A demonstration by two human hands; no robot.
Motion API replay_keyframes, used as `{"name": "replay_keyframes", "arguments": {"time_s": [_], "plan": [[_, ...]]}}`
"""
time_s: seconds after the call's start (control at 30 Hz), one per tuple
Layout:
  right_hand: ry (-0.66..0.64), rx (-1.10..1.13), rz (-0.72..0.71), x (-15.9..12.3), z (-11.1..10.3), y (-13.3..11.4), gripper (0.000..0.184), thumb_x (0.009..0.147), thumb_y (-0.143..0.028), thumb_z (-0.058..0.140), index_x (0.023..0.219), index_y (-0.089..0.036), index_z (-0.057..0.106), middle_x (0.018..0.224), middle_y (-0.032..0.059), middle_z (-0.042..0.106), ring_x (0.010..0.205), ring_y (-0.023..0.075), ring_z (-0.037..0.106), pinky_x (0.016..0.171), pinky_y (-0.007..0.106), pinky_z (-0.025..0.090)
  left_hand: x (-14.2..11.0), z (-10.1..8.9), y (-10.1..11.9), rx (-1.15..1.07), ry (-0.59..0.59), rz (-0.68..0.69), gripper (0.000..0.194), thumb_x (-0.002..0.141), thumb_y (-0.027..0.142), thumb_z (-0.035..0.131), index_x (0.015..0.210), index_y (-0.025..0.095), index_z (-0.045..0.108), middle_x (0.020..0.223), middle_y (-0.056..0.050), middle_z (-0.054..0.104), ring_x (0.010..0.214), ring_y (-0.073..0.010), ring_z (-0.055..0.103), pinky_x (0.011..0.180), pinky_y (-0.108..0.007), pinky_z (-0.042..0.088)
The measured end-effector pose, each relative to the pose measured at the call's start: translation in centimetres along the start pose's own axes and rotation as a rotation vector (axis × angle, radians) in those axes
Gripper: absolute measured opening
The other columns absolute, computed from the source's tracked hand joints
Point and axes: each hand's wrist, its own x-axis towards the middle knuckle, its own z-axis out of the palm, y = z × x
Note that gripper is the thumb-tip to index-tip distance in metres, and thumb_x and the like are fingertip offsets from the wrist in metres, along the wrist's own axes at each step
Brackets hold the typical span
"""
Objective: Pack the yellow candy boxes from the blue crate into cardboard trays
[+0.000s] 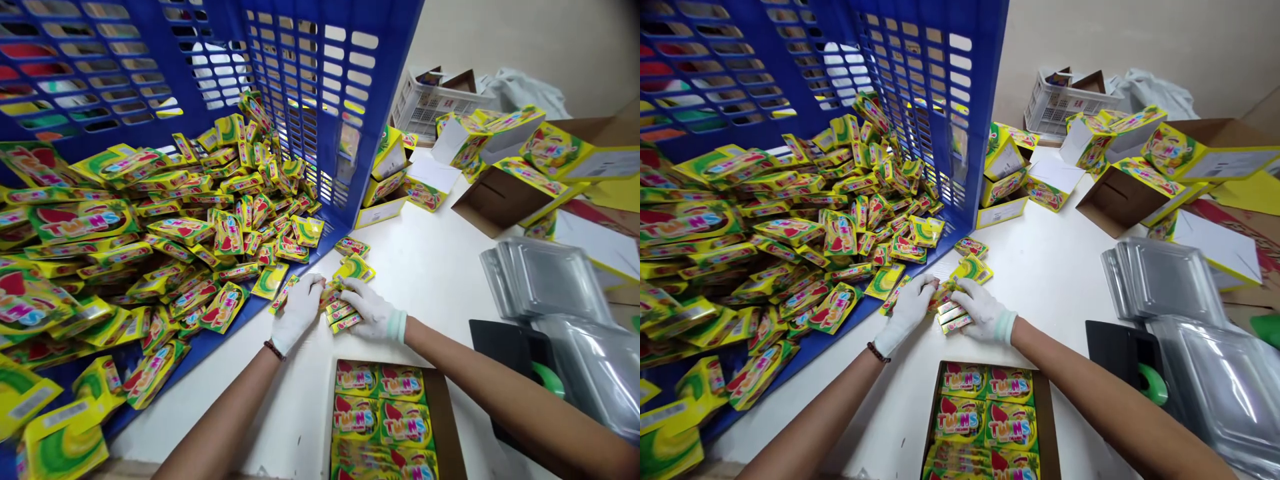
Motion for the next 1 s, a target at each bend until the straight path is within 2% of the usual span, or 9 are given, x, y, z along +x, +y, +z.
{"name": "replay_keyframes", "arguments": {"time_s": [0.13, 0.3, 0.43, 0.53, 0.6, 0.7, 0.8, 0.9, 1.0], "plan": [[0.071, 0.053, 0.045, -0.7, 0.7, 0.0, 0.083, 0.071, -0.027, 0.074, 0.143, -0.017, 0.034, 0.154, 0.0243, 0.023, 0.145, 0.0371, 0.028, 0.110, 0.053, 0.039, -0.9, 1.9, 0.5, -0.196, 0.104, 0.012, 0.028, 0.095, 0.037, 0.044, 0.104, 0.018, 0.063, 0.102, -0.007, 0.070, 0.096, -0.0187, 0.066, 0.087, -0.031, 0.052], [0.052, 0.001, 0.030, -1.2, 0.3, 0.7, 0.088, 0.073, -0.031, 0.072, 0.148, -0.016, 0.028, 0.151, 0.0252, 0.030, 0.142, 0.0384, 0.032, 0.110, 0.057, 0.036, -0.6, 3.6, 0.2, -0.294, 0.211, -0.023, 0.032, 0.097, 0.036, 0.039, 0.115, 0.016, 0.056, 0.115, -0.011, 0.065, 0.104, -0.0206, 0.063, 0.092, -0.036, 0.051], [0.056, -0.016, 0.033, -2.8, -0.7, 1.4, 0.070, 0.077, -0.022, 0.066, 0.140, -0.017, 0.038, 0.139, 0.0219, 0.045, 0.129, 0.0341, 0.046, 0.102, 0.053, 0.046, -0.5, 3.0, -1.4, -0.288, 0.137, 0.023, 0.023, 0.089, 0.037, 0.057, 0.100, 0.018, 0.062, 0.103, -0.008, 0.067, 0.100, -0.0220, 0.061, 0.094, -0.039, 0.048], [0.025, -0.011, 0.040, -3.6, -1.3, 1.2, 0.062, 0.075, -0.018, 0.065, 0.134, -0.018, 0.043, 0.125, 0.0176, 0.053, 0.116, 0.0304, 0.053, 0.096, 0.048, 0.050, -0.6, 2.4, -1.9, -0.294, 0.100, 0.048, 0.021, 0.087, 0.036, 0.059, 0.097, 0.019, 0.062, 0.101, -0.008, 0.066, 0.099, -0.0229, 0.060, 0.095, -0.041, 0.046], [0.028, 0.008, 0.027, -3.3, -1.4, 0.7, 0.063, 0.073, -0.017, 0.065, 0.132, -0.019, 0.043, 0.128, 0.0173, 0.050, 0.120, 0.0313, 0.050, 0.098, 0.049, 0.049, -0.8, 2.5, -1.5, -0.329, 0.066, 0.062, 0.022, 0.092, 0.038, 0.051, 0.098, 0.019, 0.062, 0.103, -0.008, 0.066, 0.100, -0.0226, 0.060, 0.095, -0.040, 0.046], [0.080, 0.056, 0.019, -2.1, -1.2, 0.1, 0.074, 0.071, -0.022, 0.068, 0.138, -0.019, 0.036, 0.145, 0.0207, 0.032, 0.137, 0.0364, 0.036, 0.106, 0.054, 0.042, -1.3, 3.3, -0.2, -0.423, -0.011, 0.101, 0.035, 0.098, 0.044, 0.036, 0.101, 0.020, 0.061, 0.103, -0.008, 0.066, 0.099, -0.0214, 0.062, 0.091, -0.038, 0.049], [0.101, 0.056, 0.004, -1.2, -0.8, 0.0, 0.085, 0.070, -0.030, 0.070, 0.143, -0.018, 0.029, 0.148, 0.0216, 0.027, 0.138, 0.0386, 0.032, 0.108, 0.057, 0.037, -2.1, 4.7, 0.8, -0.520, 0.020, 0.100, 0.044, 0.098, 0.053, 0.031, 0.109, 0.019, 0.058, 0.107, -0.009, 0.064, 0.101, -0.0219, 0.062, 0.091, -0.038, 0.050], [0.044, -0.036, -0.036, -0.9, -0.6, 0.1, 0.083, 0.074, -0.043, 0.068, 0.143, -0.014, 0.032, 0.138, 0.0221, 0.039, 0.130, 0.0397, 0.037, 0.108, 0.062, 0.033, -2.4, 6.1, 0.7, -0.568, 0.103, 0.059, 0.048, 0.096, 0.058, 0.034, 0.116, 0.019, 0.052, 0.112, -0.010, 0.061, 0.104, -0.0222, 0.061, 0.093, -0.039, 0.049], [-0.126, -0.186, -0.030, -0.4, -0.6, 0.1, 0.077, 0.080, -0.052, 0.062, 0.138, -0.007, 0.040, 0.128, 0.0242, 0.048, 0.121, 0.0409, 0.040, 0.101, 0.063, 0.035, -1.8, 6.9, 0.3, -0.602, 0.114, 0.022, 0.056, 0.094, 0.063, 0.036, 0.126, 0.018, 0.048, 0.120, -0.012, 0.059, 0.108, -0.0237, 0.061, 0.095, -0.041, 0.049]]}}
